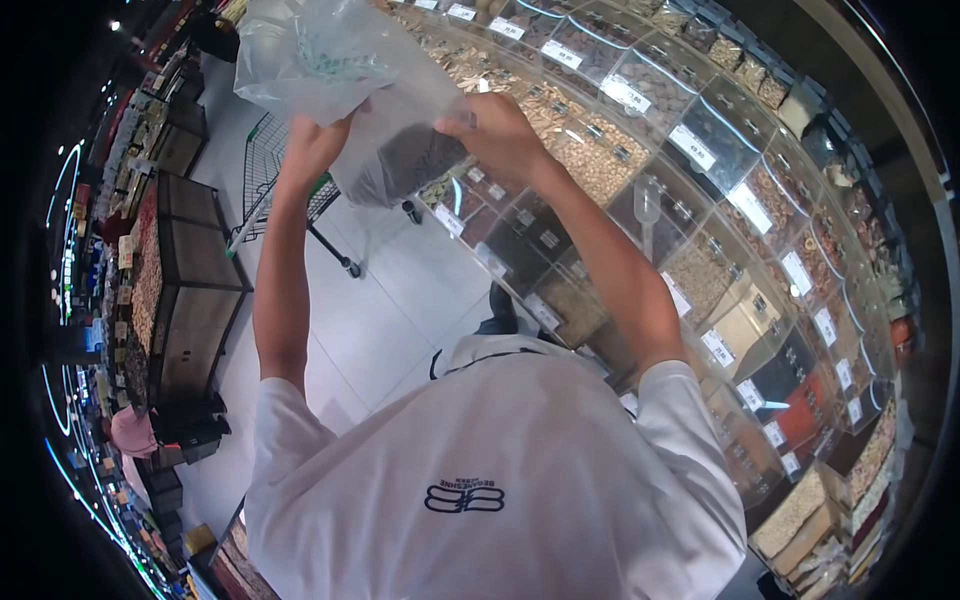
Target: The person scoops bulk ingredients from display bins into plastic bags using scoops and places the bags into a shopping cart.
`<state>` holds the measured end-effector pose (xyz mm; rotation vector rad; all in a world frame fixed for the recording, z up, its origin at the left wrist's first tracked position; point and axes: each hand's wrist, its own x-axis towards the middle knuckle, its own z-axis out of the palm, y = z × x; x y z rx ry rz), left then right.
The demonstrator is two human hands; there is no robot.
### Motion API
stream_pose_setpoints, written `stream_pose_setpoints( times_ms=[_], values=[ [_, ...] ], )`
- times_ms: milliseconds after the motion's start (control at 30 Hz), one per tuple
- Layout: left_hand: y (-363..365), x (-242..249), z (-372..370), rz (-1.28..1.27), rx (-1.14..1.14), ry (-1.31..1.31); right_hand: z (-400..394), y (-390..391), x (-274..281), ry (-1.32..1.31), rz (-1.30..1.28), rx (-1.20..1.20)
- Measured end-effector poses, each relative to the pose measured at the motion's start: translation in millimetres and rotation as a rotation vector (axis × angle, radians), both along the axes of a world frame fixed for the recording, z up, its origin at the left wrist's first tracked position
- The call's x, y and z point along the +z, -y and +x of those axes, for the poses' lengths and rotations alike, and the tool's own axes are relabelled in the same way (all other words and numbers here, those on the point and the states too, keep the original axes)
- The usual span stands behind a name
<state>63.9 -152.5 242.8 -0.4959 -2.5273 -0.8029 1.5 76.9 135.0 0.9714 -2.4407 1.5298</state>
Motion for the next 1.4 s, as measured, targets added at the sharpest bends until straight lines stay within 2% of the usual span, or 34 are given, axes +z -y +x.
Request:
stream_pose_setpoints(
  times_ms=[100, 167, 200, 267, 367, 400, 433, 500, 600, 633, 700, 767, 800, 900, 933, 1033, 1067, 1167, 1233, 1300, 1333, 1367, 1400],
  values=[
    [23.5, 13.5, -6.1, -0.078, 0.033, -0.182, -20.4, -1.9, 31.4, 0.136, -0.063, -0.021],
    [45.5, 18.7, -11.1, -0.033, 0.113, -0.237, -24.2, -3.4, 51.7, -0.004, -0.223, 0.051],
    [44.8, 31.8, -7.6, 0.038, 0.091, -0.145, -23.7, -2.9, 57.3, -0.016, -0.239, 0.029],
    [40.4, 59.4, -10.0, -0.037, -0.032, -0.257, -18.9, -1.2, 64.1, -0.032, -0.268, -0.008],
    [8.9, 98.6, 5.6, -0.066, -0.060, -0.337, -10.6, -4.5, 49.4, -0.015, -0.215, -0.075],
    [-4.4, 103.3, 9.8, -0.065, -0.051, -0.347, -8.7, -2.9, 40.2, 0.070, -0.210, -0.016],
    [-8.3, 101.1, -0.2, -0.263, -0.107, -0.522, -8.1, 1.4, 28.4, 0.092, -0.210, 0.039],
    [-4.7, 109.9, -11.0, -0.156, -0.114, -0.085, -2.9, 6.0, 2.4, 0.144, -0.208, 0.146],
    [-4.5, 109.2, 5.9, 0.160, 0.049, 0.073, 17.2, 3.0, -13.8, 0.489, -0.413, 0.336],
    [5.8, 99.6, -4.0, 0.263, 0.007, 0.051, 25.8, 5.1, -24.9, 0.615, -0.484, 0.398],
    [17.9, 87.0, -9.9, 0.307, -0.101, 0.008, 33.1, 18.2, -59.5, 0.851, -0.625, 0.537],
    [6.9, 99.2, 13.7, 0.321, 0.045, 0.079, 35.9, 34.6, -83.0, 1.022, -0.821, 0.718],
    [2.0, 103.5, 21.4, 0.327, 0.118, 0.115, 49.7, 42.7, -82.9, 0.988, -1.015, 0.756],
    [4.6, 83.2, 14.1, 0.432, 0.072, 0.163, 72.3, 84.7, -85.6, 1.062, -1.279, 1.024],
    [11.5, 78.8, 13.9, 0.328, 0.008, 0.228, 88.5, 89.4, -59.3, 1.132, -1.191, 0.823],
    [18.9, 74.7, 22.1, 0.553, 0.204, 0.239, 107.4, 103.0, -38.8, 1.146, -1.184, 0.666],
    [27.2, 73.2, 24.0, 0.617, 0.232, 0.246, 109.5, 108.0, -47.7, 1.152, -1.149, 0.634],
    [31.6, 70.5, 41.6, 0.881, 0.361, 0.265, 99.3, 98.2, -78.4, 1.050, -0.786, 0.565],
    [42.9, 69.6, 56.4, 1.036, 0.309, 0.206, 77.4, 82.9, -99.4, 0.920, -0.710, 0.332],
    [71.3, 53.6, 66.4, 1.193, 0.182, 0.155, 58.9, 69.4, -91.9, 0.701, -0.647, 0.075],
    [73.2, 37.7, 65.9, 1.138, 0.259, 0.082, 47.5, 75.9, -85.1, 0.515, -0.654, 0.057],
    [67.4, 19.5, 65.2, 1.112, 0.289, 0.137, 48.0, 84.5, -81.6, 0.404, -0.572, 0.060],
    [66.9, 0.3, 66.5, 0.970, 0.334, 0.184, 61.0, 95.7, -38.7, 0.291, -0.486, 0.065]
  ],
)
